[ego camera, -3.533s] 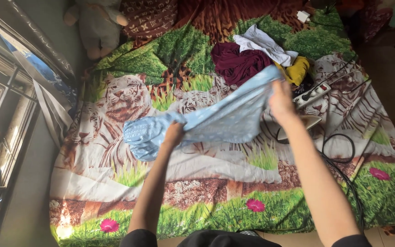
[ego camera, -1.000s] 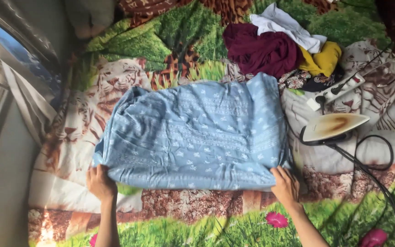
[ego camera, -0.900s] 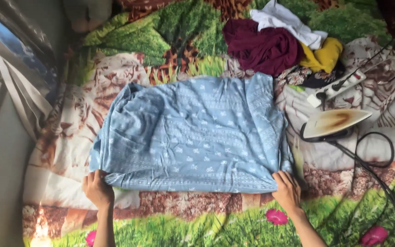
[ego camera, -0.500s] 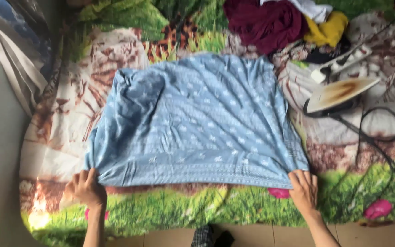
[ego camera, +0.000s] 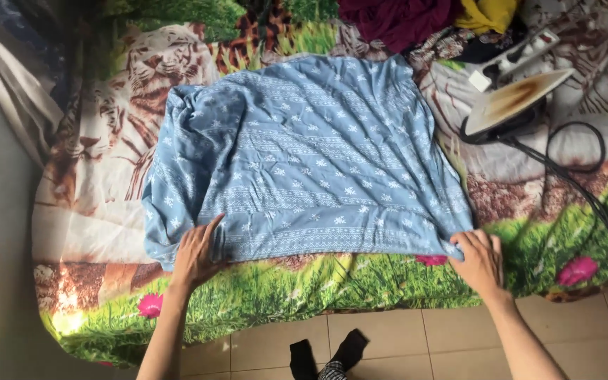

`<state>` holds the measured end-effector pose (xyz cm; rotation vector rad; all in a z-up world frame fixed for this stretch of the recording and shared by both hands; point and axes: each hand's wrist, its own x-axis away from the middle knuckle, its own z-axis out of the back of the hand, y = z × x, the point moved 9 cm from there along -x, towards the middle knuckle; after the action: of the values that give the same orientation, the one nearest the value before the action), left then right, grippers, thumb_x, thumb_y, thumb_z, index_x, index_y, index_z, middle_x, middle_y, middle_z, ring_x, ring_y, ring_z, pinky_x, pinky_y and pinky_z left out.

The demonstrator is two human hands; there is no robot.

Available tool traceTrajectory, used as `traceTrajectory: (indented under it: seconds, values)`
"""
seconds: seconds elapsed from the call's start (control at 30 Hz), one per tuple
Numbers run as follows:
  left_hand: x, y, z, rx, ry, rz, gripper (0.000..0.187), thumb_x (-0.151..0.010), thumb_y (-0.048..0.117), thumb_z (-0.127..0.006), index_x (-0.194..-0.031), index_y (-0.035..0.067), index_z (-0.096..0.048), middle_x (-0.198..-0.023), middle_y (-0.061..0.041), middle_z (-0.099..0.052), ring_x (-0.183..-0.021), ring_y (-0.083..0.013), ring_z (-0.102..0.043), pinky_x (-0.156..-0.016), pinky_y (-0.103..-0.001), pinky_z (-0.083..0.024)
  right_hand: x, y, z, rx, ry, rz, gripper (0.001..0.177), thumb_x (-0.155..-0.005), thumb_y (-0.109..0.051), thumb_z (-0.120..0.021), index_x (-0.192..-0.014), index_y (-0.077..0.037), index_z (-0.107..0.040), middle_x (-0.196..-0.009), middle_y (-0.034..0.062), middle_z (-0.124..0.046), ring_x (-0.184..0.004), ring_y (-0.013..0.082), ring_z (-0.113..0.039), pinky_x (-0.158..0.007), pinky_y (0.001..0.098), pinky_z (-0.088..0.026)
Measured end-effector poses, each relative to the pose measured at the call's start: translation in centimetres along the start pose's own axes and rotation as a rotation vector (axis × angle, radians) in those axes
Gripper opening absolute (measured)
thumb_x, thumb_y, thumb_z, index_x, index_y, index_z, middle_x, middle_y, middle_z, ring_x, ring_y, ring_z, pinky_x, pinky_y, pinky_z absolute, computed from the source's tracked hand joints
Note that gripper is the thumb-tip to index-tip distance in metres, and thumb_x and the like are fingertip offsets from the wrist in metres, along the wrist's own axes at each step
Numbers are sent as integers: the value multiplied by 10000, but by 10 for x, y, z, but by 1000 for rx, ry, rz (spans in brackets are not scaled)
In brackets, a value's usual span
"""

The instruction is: The person unfolds a light blue patterned cloth on a bed and smooths it by hand. They then use an electric iron to press the cloth, moving the iron back and forth across the surface while holding the fabric flat with the other hand.

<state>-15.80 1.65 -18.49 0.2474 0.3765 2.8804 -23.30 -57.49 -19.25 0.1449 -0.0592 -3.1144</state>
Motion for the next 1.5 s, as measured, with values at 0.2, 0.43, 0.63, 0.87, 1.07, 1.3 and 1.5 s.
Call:
traceTrajectory:
  seconds: [0.2, 0.43, 0.63, 0.87, 1.07, 1.3, 1.5]
  values:
    - [13, -22, -34, -89, 94, -197, 158, -862, 226, -503, -901, 335, -611, -812, 114, -636, -858, -131, -630, -678, -285, -547, 4, 19, 40, 40, 122, -61, 398, -670, -105, -766, -1000, -246, -596, -1005, -49, -623, -1029, 196, -573, -875, 369, -418]
    - [71, -15, -8, -235, 229, -448, 163, -820, 112, -476, -813, 243, -573, -804, 37, -478, -772, -171, -536, -613, -307, -457, 96, 161, -69, -336, 270, -741, 208, -872, -136, -678, -1028, -232, -579, -1013, -20, -385, -1023, 316, -496, -871, 571, -382]
    - [68, 39, -9, -166, 171, -400, 708, -470, 436, -788, -1095, 179, -573, -1091, -50, -611, -1136, -228, -528, -1003, -428, -355, 102, 126, -99, -1178, 288, -1102, 529, -1006, -340, -652, -1201, 116, -469, -997, 327, -523, -830, 471, -623, -603, 526, -560]
    - [65, 94, -30, -56, 229, -494, 289, -662, 268, -717, -909, 206, -580, -889, 0, -597, -920, -193, -580, -857, -358, -424, 111, 147, -155, -1533, 274, -1332, 368, -943, -274, -658, -1187, -58, -488, -963, 217, -522, -968, 423, -610, -804, 550, -564]
    - [87, 74, -20, -40, 348, -398, 287, -696, -2, -602, -941, 143, -637, -885, -51, -606, -784, -260, -538, -640, -374, -449, 161, 196, -151, -1591, 427, -1437, 330, -956, -198, -612, -1211, -117, -418, -1314, 168, -470, -1182, 364, -529, -943, 507, -543]
    - [109, 54, -64, -202, 301, -264, 223, -644, 159, -624, -854, 222, -586, -783, 22, -549, -847, -190, -547, -791, -339, -412, 173, 183, -132, -1488, 303, -1319, 333, -955, -53, -605, -1221, -42, -406, -1171, 279, -467, -1113, 531, -492, -872, 635, -493]
    - [116, 110, -36, -219, 325, -341, 298, -611, 202, -649, -901, 238, -589, -870, 23, -586, -907, -175, -568, -889, -357, -399, 138, 195, -69, -525, 452, -863, 488, -659, -175, -839, -1078, -291, -617, -955, 15, -595, -837, 269, -613, -698, 391, -522]
